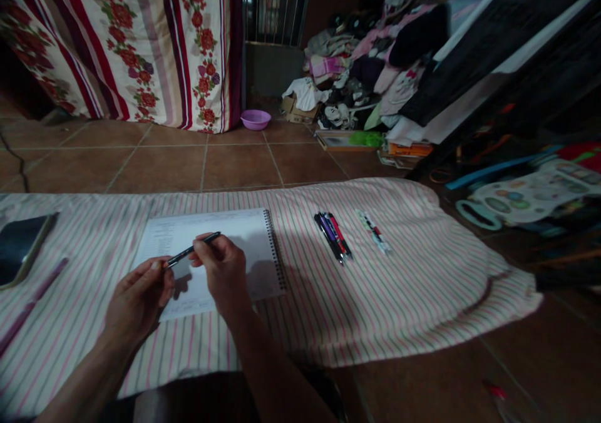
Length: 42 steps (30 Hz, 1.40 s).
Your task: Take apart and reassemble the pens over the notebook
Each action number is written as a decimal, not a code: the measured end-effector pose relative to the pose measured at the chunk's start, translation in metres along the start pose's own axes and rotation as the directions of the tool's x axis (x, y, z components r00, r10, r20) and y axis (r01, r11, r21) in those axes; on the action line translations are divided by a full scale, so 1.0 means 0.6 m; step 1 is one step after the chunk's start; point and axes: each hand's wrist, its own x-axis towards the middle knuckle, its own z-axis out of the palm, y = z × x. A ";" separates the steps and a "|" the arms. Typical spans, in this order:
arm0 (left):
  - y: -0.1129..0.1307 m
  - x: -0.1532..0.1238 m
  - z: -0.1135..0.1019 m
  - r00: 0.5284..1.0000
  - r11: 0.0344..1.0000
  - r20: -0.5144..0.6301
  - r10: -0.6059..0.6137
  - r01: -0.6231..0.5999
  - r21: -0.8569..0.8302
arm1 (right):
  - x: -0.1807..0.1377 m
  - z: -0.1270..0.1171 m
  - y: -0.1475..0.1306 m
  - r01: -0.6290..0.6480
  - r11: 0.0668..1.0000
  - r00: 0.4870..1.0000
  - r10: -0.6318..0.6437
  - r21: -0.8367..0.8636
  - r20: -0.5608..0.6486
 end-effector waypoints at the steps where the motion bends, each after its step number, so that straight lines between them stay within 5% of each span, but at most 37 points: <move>1: 0.001 -0.001 0.000 1.000 1.000 0.014 0.004 -0.004 -0.011 | 0.001 -0.001 0.000 -0.017 1.000 1.000 0.017 0.020 -0.016; 9: 0.011 -0.003 0.008 0.993 0.962 -0.021 -0.115 0.106 -0.250 | 0.014 -0.012 0.018 -0.137 0.946 0.982 0.170 0.295 -0.088; 22: 0.015 0.007 0.009 0.979 0.943 -0.155 -0.130 0.074 -0.323 | 0.006 -0.006 0.017 -0.253 0.901 0.963 0.269 0.353 0.002; 42: 0.008 0.012 0.002 0.982 0.924 -0.133 -0.132 0.074 -0.375 | 0.006 -0.003 0.024 -0.236 0.908 0.970 0.240 0.346 0.031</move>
